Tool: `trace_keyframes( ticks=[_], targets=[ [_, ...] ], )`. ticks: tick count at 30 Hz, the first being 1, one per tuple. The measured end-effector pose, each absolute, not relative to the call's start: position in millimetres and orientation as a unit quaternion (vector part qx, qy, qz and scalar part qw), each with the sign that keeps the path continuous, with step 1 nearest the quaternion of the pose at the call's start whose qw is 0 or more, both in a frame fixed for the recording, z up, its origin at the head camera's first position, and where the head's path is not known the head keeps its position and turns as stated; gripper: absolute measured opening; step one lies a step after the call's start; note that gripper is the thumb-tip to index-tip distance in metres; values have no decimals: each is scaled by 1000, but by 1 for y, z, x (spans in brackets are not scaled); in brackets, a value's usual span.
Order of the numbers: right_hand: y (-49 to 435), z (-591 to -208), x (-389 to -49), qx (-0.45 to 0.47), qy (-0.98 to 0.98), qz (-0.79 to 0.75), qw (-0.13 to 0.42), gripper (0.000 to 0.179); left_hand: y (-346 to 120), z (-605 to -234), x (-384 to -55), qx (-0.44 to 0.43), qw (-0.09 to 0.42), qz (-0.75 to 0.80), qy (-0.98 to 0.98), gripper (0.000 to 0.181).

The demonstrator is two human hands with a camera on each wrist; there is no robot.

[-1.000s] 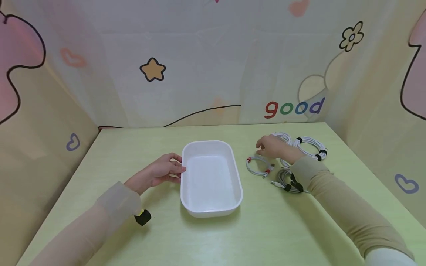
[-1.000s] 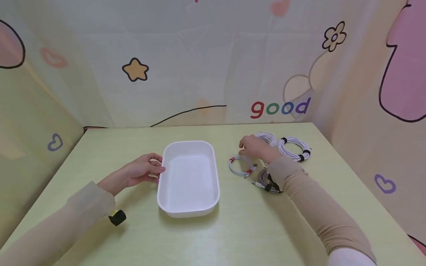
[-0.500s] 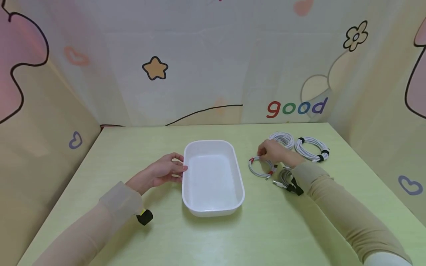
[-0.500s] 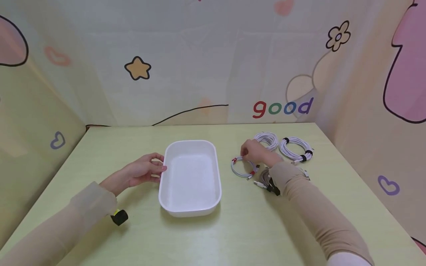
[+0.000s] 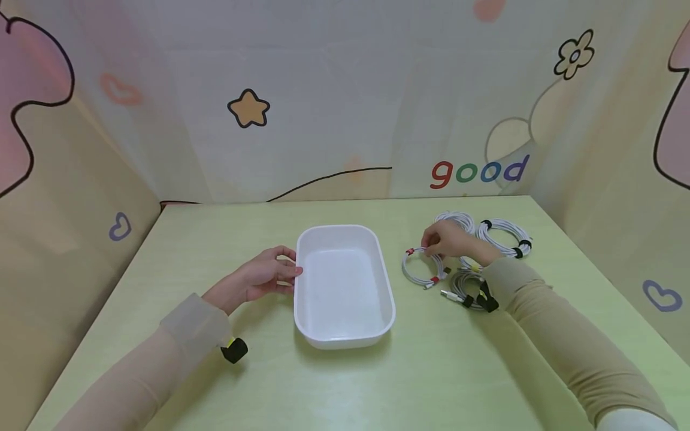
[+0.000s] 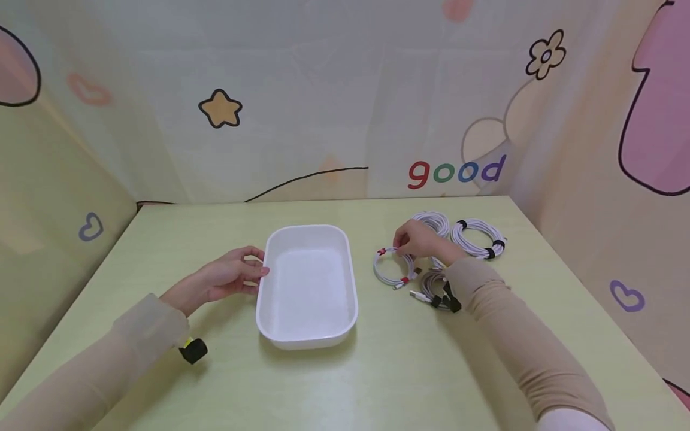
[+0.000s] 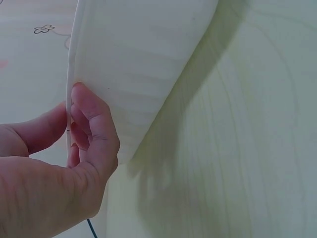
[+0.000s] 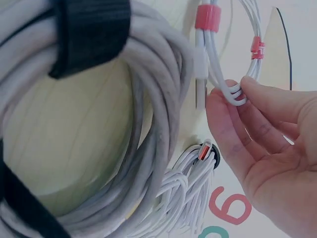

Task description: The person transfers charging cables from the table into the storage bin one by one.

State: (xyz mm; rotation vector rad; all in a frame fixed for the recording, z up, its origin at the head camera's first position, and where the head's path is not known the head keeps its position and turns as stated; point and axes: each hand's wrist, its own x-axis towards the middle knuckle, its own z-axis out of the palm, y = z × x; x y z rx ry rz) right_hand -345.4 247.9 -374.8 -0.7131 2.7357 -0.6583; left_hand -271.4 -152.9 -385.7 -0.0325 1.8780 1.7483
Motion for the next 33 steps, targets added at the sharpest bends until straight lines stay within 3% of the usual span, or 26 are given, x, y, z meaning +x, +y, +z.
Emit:
trace_keyframes(
  ticks=[10, 21, 33],
  targets=[
    [252, -368, -347, -212, 926, -277, 144, 11, -155, -389, -274, -16, 288, 665, 689, 47],
    [243, -349, -347, -186, 929, -280, 153, 16, -159, -400, -275, 9, 297, 701, 649, 29],
    [233, -331, -348, -174, 916, -319, 168, 18, -160, -403, -275, 8, 306, 717, 626, 27]
  ],
)
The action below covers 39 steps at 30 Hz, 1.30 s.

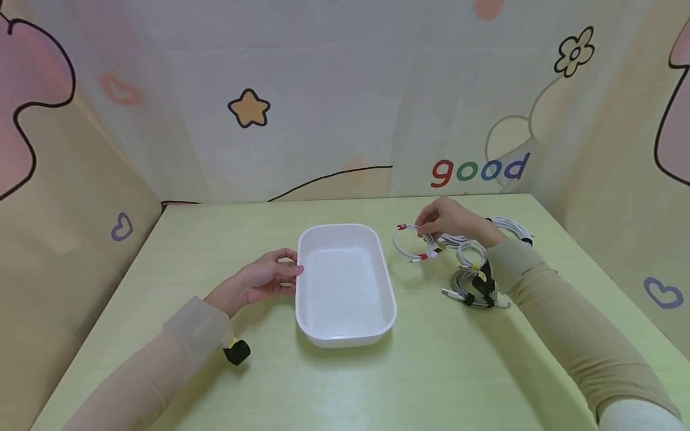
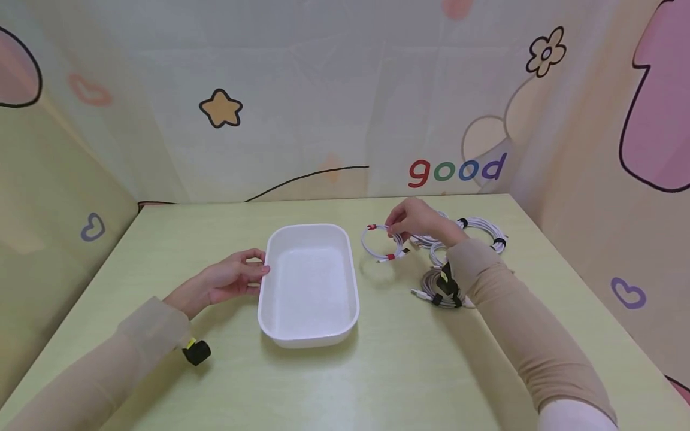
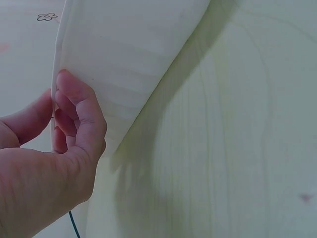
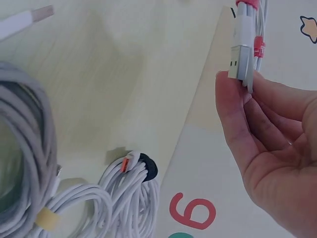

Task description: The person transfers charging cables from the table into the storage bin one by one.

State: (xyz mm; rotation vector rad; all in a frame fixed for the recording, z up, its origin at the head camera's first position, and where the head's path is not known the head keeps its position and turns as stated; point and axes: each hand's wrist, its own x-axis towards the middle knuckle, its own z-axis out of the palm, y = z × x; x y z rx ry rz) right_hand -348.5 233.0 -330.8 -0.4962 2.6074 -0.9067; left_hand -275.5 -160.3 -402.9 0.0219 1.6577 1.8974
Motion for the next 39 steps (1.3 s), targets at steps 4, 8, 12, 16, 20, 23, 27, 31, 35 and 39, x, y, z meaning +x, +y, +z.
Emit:
trace_keyframes(
  ticks=[4, 8, 12, 16, 20, 23, 27, 31, 35, 39],
  targets=[
    [228, -328, -353, -175, 912, -330, 170, 17, -160, -402, -275, 11, 308, 716, 626, 28],
    [220, -322, -356, -185, 912, -327, 166, 16, -161, -402, -275, 9, 306, 716, 627, 28],
    [211, -316, -355, -192, 915, -315, 162, 17, -162, -401, -274, 2, 307, 715, 628, 30],
    [203, -314, -356, -194, 916, -309, 164, 18, -161, -403, -274, -3, 306, 715, 629, 31],
    [193, -312, -357, -191, 916, -311, 168, 18, -161, -404, -274, -6, 307, 714, 629, 31],
    [184, -310, -357, -190, 916, -309, 169, 17, -162, -403, -274, -5, 310, 717, 625, 30],
    [173, -308, -357, -188, 915, -314, 170, 17, -161, -402, -274, -2, 310, 721, 620, 27],
    [165, -308, -357, -189, 910, -323, 177, 17, -160, -403, -276, -3, 312, 722, 617, 25],
    [155, -310, -357, -191, 908, -325, 183, 19, -160, -403, -277, -4, 313, 723, 616, 28],
    [145, -312, -357, -190, 907, -326, 185, 20, -160, -402, -276, -2, 313, 725, 613, 27]
  ],
)
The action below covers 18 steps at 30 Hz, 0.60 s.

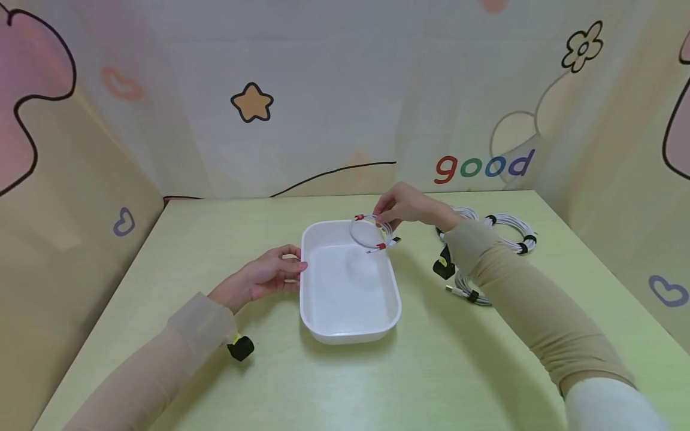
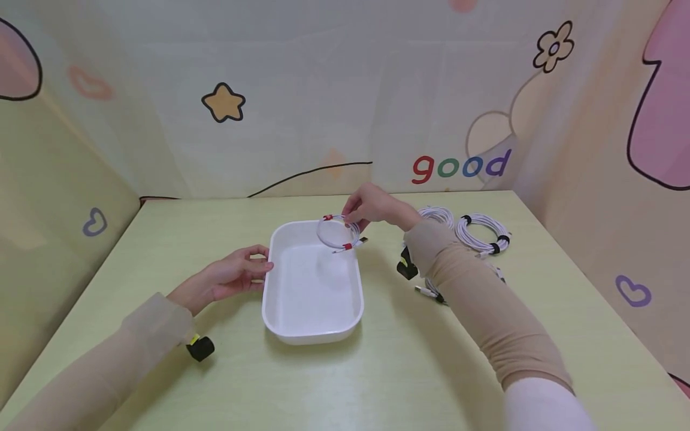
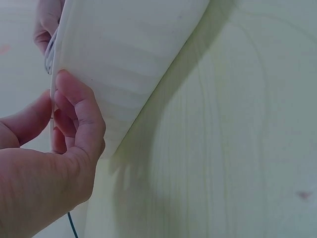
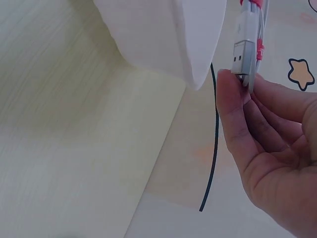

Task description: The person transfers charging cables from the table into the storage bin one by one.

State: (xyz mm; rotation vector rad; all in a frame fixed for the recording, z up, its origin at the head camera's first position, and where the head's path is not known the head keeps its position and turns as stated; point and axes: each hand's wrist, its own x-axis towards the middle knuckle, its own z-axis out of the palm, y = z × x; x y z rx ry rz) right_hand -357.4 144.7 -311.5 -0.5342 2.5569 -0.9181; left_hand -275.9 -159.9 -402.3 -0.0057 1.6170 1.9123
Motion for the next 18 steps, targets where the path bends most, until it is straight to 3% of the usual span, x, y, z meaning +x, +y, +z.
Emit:
trace_keyframes(
  ticks=[18],
  targets=[
    [97, -326, -364, -199, 890, -347, 219, 17, -162, -402, -277, -1, 312, 723, 617, 21]
  ],
)
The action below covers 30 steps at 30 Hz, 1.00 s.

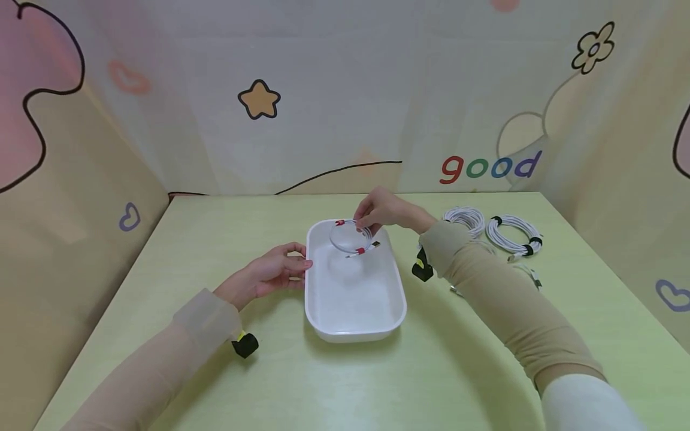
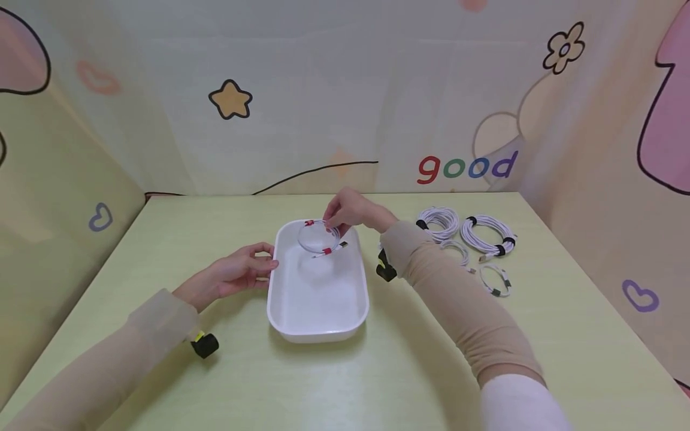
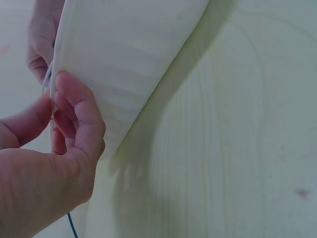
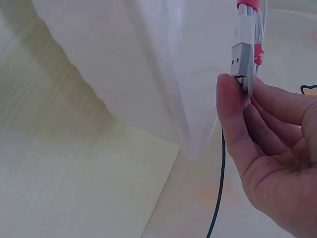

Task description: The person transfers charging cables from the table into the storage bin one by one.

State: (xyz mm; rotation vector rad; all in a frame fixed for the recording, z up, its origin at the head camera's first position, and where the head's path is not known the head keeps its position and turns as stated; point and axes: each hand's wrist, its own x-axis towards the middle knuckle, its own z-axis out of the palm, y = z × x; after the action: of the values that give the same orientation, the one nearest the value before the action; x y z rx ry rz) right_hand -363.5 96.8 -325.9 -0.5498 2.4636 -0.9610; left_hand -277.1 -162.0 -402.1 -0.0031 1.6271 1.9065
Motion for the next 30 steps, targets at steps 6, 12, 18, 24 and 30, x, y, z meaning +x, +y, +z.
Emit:
trace_keyframes(
  ticks=[6, 12, 18, 24, 30],
  targets=[
    [86, -331, -365, -197, 887, -350, 228, 18, -161, -402, -277, -6, 312, 724, 615, 21],
    [78, -337, -366, -193, 888, -347, 234, 17, -161, -402, -278, -5, 313, 723, 616, 21],
    [72, -341, -366, -199, 891, -333, 235, 17, -161, -401, -276, -2, 313, 723, 616, 22],
    [68, -340, -365, -201, 899, -311, 233, 15, -161, -403, -276, 8, 311, 725, 614, 19],
    [68, -340, -364, -197, 897, -313, 241, 18, -161, -403, -277, 7, 309, 721, 620, 21]
  ],
)
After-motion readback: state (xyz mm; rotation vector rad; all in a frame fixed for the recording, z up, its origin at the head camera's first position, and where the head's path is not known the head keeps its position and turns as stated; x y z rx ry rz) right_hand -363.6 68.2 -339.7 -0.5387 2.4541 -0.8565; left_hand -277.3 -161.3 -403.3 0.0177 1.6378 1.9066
